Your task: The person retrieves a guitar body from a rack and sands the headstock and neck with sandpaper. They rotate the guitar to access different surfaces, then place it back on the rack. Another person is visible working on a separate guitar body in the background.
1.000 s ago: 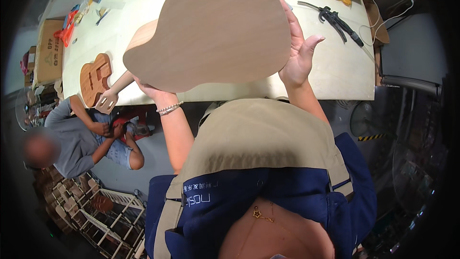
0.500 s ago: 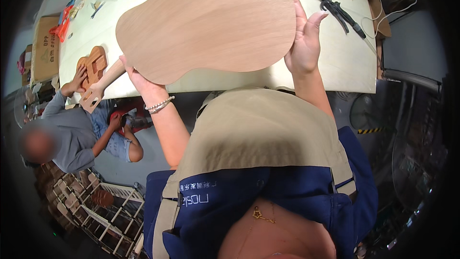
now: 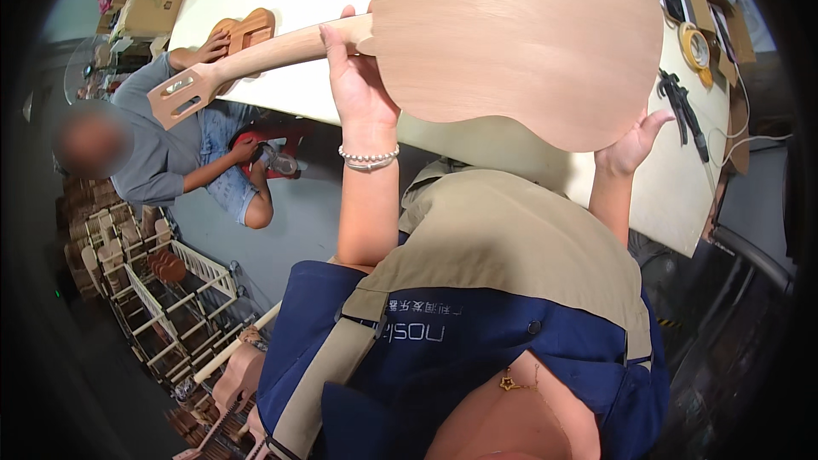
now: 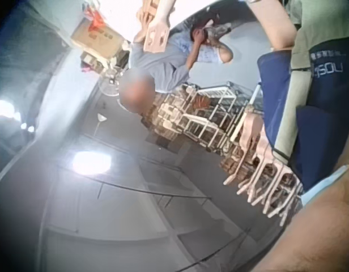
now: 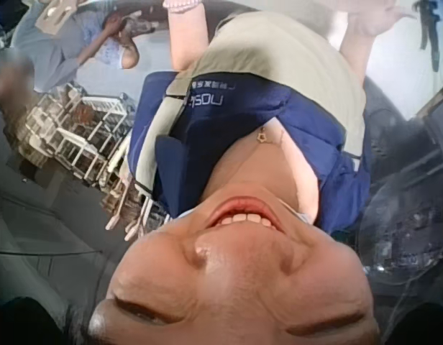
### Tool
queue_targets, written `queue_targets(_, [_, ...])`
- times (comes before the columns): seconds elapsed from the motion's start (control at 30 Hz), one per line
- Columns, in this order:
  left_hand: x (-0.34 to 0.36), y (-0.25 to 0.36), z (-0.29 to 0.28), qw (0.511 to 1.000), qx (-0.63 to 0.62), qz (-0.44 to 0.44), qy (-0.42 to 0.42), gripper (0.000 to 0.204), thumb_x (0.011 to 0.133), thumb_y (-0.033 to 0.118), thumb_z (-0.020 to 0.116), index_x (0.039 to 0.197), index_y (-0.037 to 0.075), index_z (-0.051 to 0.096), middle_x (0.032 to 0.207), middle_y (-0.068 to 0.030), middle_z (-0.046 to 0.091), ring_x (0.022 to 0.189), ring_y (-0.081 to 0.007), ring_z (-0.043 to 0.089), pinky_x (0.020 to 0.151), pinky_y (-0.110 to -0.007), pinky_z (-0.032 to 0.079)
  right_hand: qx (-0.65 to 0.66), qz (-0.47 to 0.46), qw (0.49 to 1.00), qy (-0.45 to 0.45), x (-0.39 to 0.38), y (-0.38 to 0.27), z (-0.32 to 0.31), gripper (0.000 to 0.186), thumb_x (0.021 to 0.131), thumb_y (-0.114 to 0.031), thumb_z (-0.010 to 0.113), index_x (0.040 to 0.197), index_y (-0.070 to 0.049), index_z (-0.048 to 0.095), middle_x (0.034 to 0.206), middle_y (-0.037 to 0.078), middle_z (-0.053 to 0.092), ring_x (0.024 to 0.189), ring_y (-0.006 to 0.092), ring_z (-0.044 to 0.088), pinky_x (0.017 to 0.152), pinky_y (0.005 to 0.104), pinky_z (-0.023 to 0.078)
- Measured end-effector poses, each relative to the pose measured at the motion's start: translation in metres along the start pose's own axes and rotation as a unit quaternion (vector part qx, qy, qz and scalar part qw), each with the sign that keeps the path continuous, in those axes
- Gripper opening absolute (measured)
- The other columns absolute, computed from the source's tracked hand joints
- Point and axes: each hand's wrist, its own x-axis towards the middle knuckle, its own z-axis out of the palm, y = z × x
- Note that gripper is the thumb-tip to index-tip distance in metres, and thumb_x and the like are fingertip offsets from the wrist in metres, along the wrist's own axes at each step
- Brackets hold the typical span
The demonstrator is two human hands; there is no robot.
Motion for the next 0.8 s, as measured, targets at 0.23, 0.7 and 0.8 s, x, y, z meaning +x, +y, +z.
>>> queue_targets(0.23, [-0.005,0.0,0.016,0.996,0.08,0.018,0.036,0.052,0.092,0.053,0.038,0.122,0.011,0.048,0.116,-0.0107,0.055,0.111,-0.0237,0.05,0.096,-0.039,0.042,0.016,0.03,0.999,0.02,0.001,0.003,-0.006,0.083,0.091,-0.062,0.015,0.138,0.005,0.025,0.141,0.015,0.035,0.129,0.0255,0.034,0.107,0.0384,0.028])
queue_targets(0.7, [0.016,0.004,-0.015,0.994,-0.079,-0.037,-0.058,0.053,0.09,0.054,0.043,0.104,0.003,0.052,0.085,-0.0036,0.059,0.08,-0.0166,0.058,0.074,-0.033,0.051,-0.065,-0.085,0.993,-0.055,-0.003,-0.005,0.003,0.079,0.091,-0.062,0.017,0.138,0.0,0.025,0.137,0.012,0.038,0.125,0.0205,0.036,0.104,0.0336,0.029])
queue_targets(0.8, [0.017,0.001,-0.007,0.997,-0.062,-0.025,-0.025,0.052,0.091,0.052,0.043,0.107,0.003,0.052,0.088,-0.004,0.06,0.082,-0.0172,0.058,0.075,-0.033,0.051,-0.088,-0.085,0.991,-0.048,-0.003,-0.001,-0.007,0.073,0.093,-0.057,0.023,0.136,0.001,0.029,0.135,0.013,0.041,0.123,0.021,0.04,0.103,0.0341,0.031])
